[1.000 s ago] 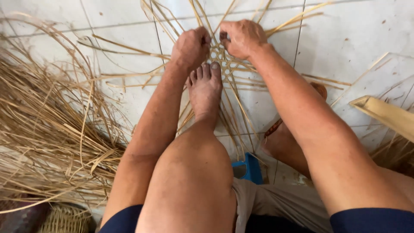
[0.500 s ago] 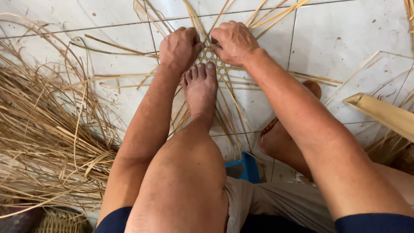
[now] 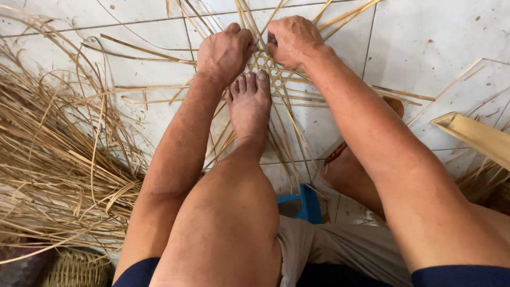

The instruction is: Weaving the base of a basket by interlacing dried plant fibers while sitting on a low stool.

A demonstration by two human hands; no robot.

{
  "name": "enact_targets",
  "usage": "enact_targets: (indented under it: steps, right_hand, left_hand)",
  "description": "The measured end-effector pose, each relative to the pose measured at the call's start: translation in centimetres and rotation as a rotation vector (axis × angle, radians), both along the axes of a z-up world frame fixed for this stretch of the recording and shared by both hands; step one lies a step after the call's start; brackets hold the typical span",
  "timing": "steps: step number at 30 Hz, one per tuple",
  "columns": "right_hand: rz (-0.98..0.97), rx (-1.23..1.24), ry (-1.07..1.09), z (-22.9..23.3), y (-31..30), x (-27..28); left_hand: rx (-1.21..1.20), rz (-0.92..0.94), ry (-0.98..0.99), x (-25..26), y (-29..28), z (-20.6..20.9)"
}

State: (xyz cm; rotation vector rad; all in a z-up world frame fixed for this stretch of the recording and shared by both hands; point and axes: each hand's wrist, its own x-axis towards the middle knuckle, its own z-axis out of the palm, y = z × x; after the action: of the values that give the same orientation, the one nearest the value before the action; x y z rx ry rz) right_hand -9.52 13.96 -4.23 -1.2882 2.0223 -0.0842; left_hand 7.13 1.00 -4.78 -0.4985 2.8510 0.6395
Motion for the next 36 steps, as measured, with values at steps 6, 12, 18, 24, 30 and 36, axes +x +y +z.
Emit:
enact_targets:
  steps: [6, 12, 18, 24, 30, 36]
  right_hand:
    - [0.349, 0.149, 0.167, 2.7, -2.9, 0.4]
    - [0.395, 0.276, 0.102, 4.2, -2.8, 0.7]
    - [0.245, 0.22, 0.029, 4.8, -1.9, 0.0]
    - [0.218, 0.076, 0.011, 3.6, -0.4, -0.2]
    - [0.272, -0.286, 0.06, 1.2, 1.6, -0.5]
    - [0.344, -0.297, 0.138, 0.8, 1.8, -0.4]
  left_hand:
    - [0.065, -0.041, 0.006, 0.4, -0.4, 1.7]
    - [0.128, -0.023, -0.143, -0.3, 0.9, 3.5]
    - [0.092, -0.118, -0.285, -1.2, 1.2, 4.2]
    - [-0.088, -0.308, -0.278, -0.6, 0.9, 3.3]
    - [-0.283, -0.447, -0.11, 0.4, 0.5, 2.1]
    - [-0.201, -0.469, -0.336, -0.9, 0.6, 4.0]
